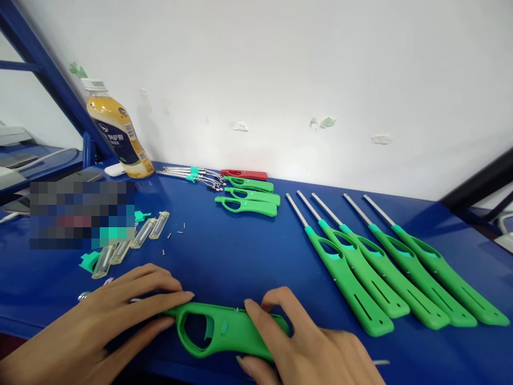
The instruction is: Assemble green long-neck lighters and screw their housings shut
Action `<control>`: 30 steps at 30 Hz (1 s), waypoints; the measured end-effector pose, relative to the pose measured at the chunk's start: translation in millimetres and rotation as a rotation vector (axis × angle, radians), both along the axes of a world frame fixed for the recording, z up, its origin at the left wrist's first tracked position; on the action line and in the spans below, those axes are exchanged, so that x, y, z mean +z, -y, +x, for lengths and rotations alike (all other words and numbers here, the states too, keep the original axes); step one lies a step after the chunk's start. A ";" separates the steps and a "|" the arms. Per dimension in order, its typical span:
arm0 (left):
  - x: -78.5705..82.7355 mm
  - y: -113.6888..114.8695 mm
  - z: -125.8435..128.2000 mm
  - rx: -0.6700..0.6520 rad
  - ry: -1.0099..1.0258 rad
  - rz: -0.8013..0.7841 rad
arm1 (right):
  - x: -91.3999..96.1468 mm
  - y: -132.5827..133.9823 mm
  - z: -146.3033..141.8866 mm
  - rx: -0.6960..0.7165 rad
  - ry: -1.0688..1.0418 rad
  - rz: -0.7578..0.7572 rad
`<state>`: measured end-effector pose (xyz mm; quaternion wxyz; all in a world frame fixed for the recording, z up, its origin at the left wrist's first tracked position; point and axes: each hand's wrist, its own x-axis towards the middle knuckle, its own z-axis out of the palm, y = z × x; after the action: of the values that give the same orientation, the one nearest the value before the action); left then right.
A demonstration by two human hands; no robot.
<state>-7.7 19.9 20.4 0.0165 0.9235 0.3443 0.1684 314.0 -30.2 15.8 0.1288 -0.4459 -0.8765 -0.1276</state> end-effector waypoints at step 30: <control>-2.4 -2.2 -3.3 -0.025 0.022 -0.125 | -5.7 4.2 -2.4 -0.066 -0.012 -0.055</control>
<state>-11.0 22.0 18.0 0.0799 0.9230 0.3423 0.1565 311.6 -34.4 10.1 0.1174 -0.4785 -0.8638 -0.1050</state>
